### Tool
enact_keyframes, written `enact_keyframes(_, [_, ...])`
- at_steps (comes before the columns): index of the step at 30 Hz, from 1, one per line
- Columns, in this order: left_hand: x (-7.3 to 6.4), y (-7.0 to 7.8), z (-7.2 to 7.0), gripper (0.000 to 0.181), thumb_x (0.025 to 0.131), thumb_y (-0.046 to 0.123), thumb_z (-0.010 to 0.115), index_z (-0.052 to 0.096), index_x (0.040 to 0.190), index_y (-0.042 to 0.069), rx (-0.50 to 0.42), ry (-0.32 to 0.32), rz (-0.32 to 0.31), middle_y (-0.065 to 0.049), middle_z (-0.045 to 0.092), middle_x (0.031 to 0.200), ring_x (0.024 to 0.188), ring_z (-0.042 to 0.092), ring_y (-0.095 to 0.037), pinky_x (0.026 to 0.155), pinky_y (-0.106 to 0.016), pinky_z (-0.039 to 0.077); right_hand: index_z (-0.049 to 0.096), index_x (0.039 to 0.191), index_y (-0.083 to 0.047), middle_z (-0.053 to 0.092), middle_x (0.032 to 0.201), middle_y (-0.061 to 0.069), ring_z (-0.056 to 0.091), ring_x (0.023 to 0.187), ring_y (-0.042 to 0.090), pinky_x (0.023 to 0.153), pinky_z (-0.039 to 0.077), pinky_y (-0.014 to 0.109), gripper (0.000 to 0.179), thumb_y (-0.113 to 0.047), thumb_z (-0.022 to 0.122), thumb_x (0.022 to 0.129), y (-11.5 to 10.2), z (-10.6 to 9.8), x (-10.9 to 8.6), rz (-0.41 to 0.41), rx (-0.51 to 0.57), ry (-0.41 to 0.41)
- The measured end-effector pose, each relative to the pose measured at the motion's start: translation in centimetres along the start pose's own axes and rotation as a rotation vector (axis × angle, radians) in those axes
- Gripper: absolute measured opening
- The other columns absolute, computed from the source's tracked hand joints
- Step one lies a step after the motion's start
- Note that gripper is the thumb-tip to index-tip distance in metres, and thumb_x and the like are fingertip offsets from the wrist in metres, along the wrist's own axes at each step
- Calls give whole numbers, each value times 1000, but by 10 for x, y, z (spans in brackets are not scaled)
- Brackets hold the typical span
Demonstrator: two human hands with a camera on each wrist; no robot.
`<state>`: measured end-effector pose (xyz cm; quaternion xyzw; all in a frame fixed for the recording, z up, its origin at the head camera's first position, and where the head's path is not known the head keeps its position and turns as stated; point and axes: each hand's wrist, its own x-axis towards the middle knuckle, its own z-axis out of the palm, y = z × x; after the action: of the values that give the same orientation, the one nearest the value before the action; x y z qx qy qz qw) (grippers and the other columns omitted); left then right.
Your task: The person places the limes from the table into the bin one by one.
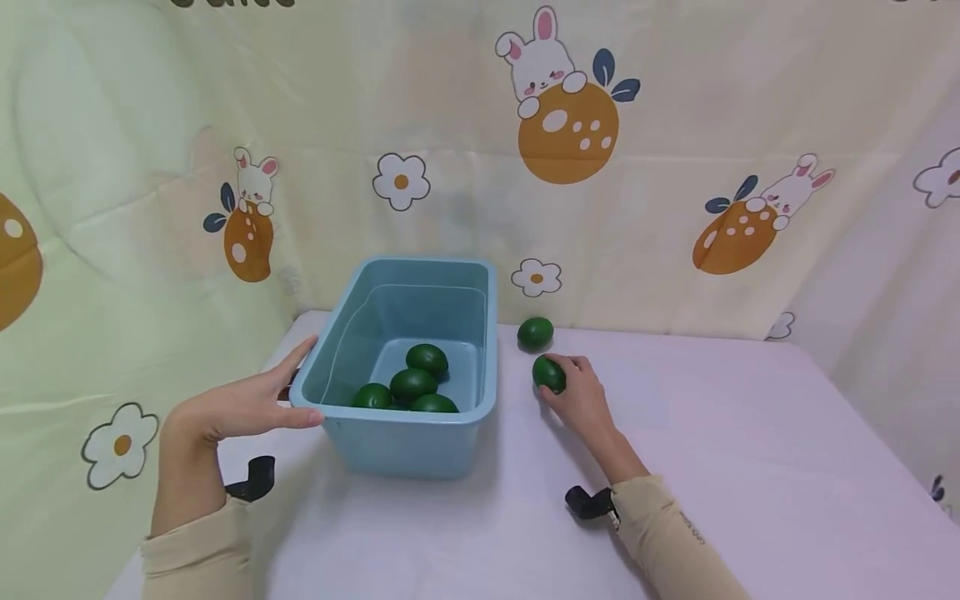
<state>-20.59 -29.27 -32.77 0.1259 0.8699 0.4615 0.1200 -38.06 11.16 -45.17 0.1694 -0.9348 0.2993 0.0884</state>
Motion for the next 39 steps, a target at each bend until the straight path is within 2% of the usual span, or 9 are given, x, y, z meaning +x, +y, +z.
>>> enact_keyframes(4, [-1, -1, 0, 103, 84, 37, 70, -7, 151, 30, 17, 4, -12, -8, 26, 149, 131, 37, -34, 100, -51, 38, 51, 133, -5, 49, 123, 24, 53, 111, 41, 88, 50, 52, 52, -17, 69, 85, -12, -14, -2, -34, 62, 71])
enact_keyframes(9, [0, -1, 0, 101, 84, 36, 70, -5, 152, 30, 12, 5, 1, -8, 27, 148, 130, 37, -32, 100, -48, 38, 52, 133, -3, 49, 122, 22, 55, 111, 40, 83, 53, 45, 52, -13, 69, 85, -36, -46, -7, -68, 180, 191])
enact_keyframes(13, [3, 2, 2, 102, 84, 36, 70, -5, 152, 29, 24, -6, -2, -9, 27, 149, 131, 37, -32, 100, -48, 38, 52, 134, -8, 50, 122, 18, 57, 113, 38, 82, 53, 41, 52, -16, 70, 85, -57, -72, -19, -98, 269, 285])
enact_keyframes(16, [3, 2, 4, 102, 84, 37, 70, -6, 151, 29, 32, -7, -15, -9, 26, 149, 131, 37, -32, 100, -48, 37, 52, 135, -11, 51, 122, 15, 58, 114, 35, 82, 53, 39, 53, -17, 70, 85, -78, -87, -29, -153, 324, 313])
enact_keyframes(21, [0, 1, 5, 101, 84, 36, 70, -5, 151, 30, 34, 5, -32, -7, 28, 147, 130, 37, -32, 98, -47, 39, 53, 134, -15, 52, 126, 10, 58, 116, 30, 78, 55, 42, 55, -15, 72, 83, -119, -97, -47, -295, 384, 251])
enact_keyframes(26, [-2, -1, 4, 100, 85, 35, 69, -5, 151, 30, 46, 19, -29, -10, 25, 149, 131, 35, -35, 96, -51, 41, 55, 132, -16, 51, 129, 6, 56, 116, 24, 77, 56, 37, 54, -16, 74, 82, -144, -86, -58, -387, 383, 145])
enact_keyframes(31, [-2, -2, 3, 99, 86, 32, 68, -5, 152, 28, 51, 24, -9, -11, 24, 150, 131, 34, -35, 97, -52, 41, 56, 131, -13, 50, 131, 7, 56, 117, 23, 83, 54, 32, 52, -17, 74, 82, -151, -67, -65, -483, 324, 69])
enact_keyframes(34, [-2, -2, 5, 98, 86, 32, 68, -5, 152, 27, 56, 21, -6, -12, 23, 150, 132, 34, -34, 98, -51, 39, 56, 130, -12, 51, 132, 8, 56, 117, 23, 87, 53, 31, 53, -17, 75, 81, -150, -61, -68, -536, 272, 72])
enact_keyframes(39, [-1, -2, 8, 98, 86, 32, 67, -6, 152, 26, 61, 20, -7, -12, 22, 151, 133, 32, -34, 98, -53, 39, 58, 130, -14, 53, 133, 6, 54, 121, 20, 92, 51, 31, 51, -18, 75, 81, -148, -59, -73, -563, 208, 95])
